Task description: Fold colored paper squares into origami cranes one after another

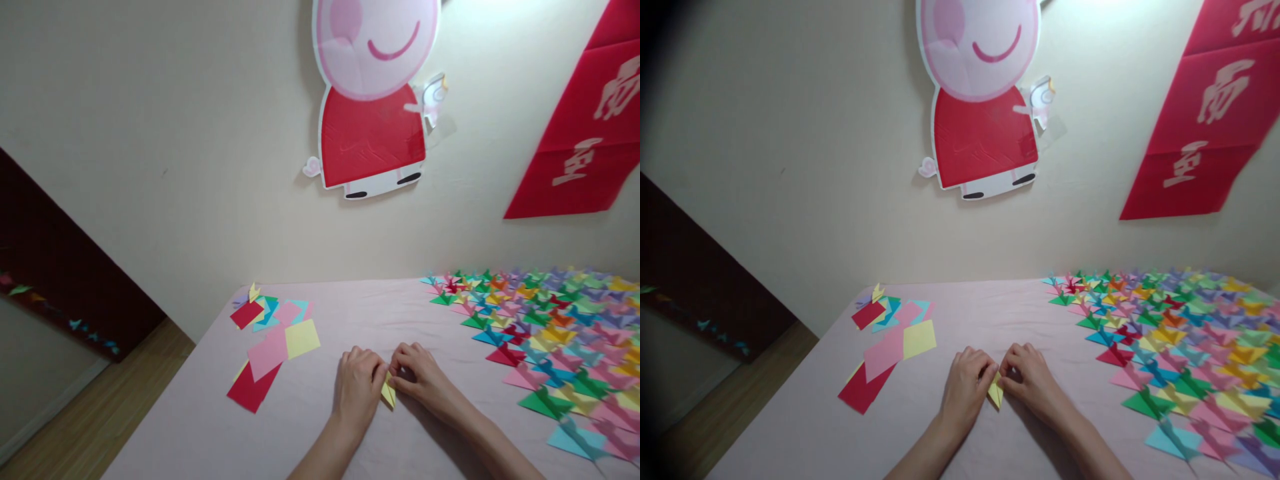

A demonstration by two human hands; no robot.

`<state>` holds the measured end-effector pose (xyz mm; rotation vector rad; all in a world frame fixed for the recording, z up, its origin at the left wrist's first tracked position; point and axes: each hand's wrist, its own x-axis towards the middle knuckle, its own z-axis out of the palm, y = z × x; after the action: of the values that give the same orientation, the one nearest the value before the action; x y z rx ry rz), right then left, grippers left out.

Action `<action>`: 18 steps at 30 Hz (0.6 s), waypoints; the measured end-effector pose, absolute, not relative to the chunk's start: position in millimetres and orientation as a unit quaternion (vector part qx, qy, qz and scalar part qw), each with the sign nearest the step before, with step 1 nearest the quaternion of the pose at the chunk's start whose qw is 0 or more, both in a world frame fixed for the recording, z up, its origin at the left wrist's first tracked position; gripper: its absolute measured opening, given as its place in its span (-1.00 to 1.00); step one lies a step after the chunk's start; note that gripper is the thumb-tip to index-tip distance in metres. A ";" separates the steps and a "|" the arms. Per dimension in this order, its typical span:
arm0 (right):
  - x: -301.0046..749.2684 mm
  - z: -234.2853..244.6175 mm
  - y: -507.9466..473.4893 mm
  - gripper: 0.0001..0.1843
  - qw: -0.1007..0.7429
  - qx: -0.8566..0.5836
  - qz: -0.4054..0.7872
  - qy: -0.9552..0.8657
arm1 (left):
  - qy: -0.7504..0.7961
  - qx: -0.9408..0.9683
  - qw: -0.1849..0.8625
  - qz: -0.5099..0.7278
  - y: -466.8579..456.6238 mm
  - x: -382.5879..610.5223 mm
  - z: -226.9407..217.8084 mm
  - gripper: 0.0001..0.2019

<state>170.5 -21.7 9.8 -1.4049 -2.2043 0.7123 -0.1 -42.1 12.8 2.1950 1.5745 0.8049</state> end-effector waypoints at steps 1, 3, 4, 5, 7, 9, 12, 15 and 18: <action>170.3 11.4 -22.2 -0.88 0.212 -0.504 0.259 -0.796 | 0.553 0.767 0.161 0.282 -41.7 0.2 13.0 -0.80; 169.9 14.6 -23.1 -0.91 0.207 -0.502 0.262 -0.798 | 0.554 0.766 0.164 0.282 -40.9 0.5 13.7 -0.79; 169.7 15.9 -23.4 -0.92 0.203 -0.502 0.263 -0.798 | 0.554 0.766 0.166 0.281 -40.7 0.5 14.0 -0.79; 169.5 16.9 -23.6 -0.93 0.201 -0.503 0.263 -0.798 | 0.553 0.766 0.167 0.281 -40.4 0.3 14.1 -0.78; 169.0 17.9 -24.0 -0.92 0.200 -0.504 0.261 -0.798 | 0.552 0.767 0.169 0.280 -40.2 -0.2 14.0 -0.78; 168.4 17.8 -24.6 -0.92 0.200 -0.505 0.256 -0.800 | 0.551 0.767 0.171 0.280 -40.4 -0.9 13.9 -0.79; 166.8 16.7 -25.8 -0.91 0.204 -0.505 0.247 -0.801 | 0.553 0.765 0.177 0.278 -41.9 -1.5 14.5 -0.79; 164.8 15.6 -27.1 -0.83 0.237 -0.510 0.247 -0.789 | 0.558 0.744 0.200 0.307 -45.3 -1.0 15.5 -0.90; 163.0 15.2 -28.0 -0.80 0.298 -0.511 0.254 -0.765 | 0.584 0.707 0.204 0.343 -50.9 1.0 14.9 -0.83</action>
<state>163.0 -28.0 15.2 -1.3586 -2.0317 0.6761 1.0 -50.9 14.9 1.9704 1.6287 0.9577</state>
